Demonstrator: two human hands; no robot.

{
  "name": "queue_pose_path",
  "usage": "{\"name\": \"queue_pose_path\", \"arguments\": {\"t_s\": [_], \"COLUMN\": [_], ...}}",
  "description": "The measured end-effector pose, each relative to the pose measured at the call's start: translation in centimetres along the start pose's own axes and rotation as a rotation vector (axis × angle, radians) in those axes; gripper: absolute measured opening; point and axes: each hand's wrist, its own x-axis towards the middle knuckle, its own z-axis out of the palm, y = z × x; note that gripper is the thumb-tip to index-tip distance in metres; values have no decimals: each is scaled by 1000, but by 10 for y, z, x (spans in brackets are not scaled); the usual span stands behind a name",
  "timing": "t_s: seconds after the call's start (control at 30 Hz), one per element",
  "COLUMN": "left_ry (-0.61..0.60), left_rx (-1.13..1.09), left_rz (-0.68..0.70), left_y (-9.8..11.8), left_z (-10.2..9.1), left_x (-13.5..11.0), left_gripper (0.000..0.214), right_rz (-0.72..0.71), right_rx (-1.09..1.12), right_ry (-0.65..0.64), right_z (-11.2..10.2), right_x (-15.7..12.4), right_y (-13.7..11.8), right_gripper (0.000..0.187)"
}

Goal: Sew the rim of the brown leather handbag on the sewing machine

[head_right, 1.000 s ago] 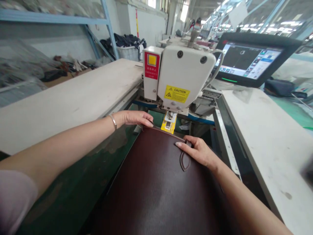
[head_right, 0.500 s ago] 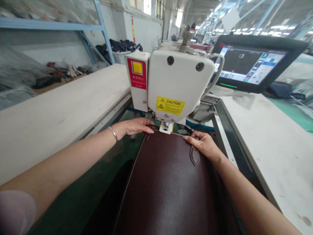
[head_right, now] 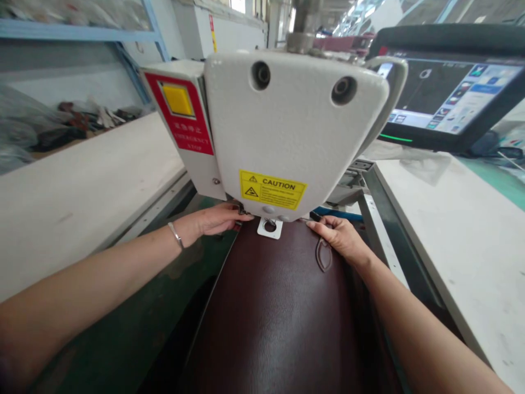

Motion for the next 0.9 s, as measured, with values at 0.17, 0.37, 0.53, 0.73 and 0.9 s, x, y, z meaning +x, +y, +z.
{"name": "queue_pose_path", "arguments": {"t_s": [0.17, 0.37, 0.53, 0.73, 0.9], "left_ry": [-22, -28, -47, -40, -39], "left_rx": [-33, -46, -63, -77, -77], "left_rz": [34, 61, 64, 70, 74], "left_y": [3, 2, 3, 3, 2], "left_z": [3, 3, 5, 4, 3], "left_x": [-4, -5, -6, -4, -3], "left_gripper": [43, 39, 40, 39, 38], "right_rz": [-12, 3, 19, 3, 7], "right_rx": [3, 7, 13, -25, -30], "right_ry": [-4, 6, 6, -12, -18], "right_z": [-4, -2, -1, -3, -4], "right_x": [2, -2, -3, 1, 3], "right_y": [5, 0, -2, 4, 7], "right_gripper": [53, 58, 61, 58, 54]}}
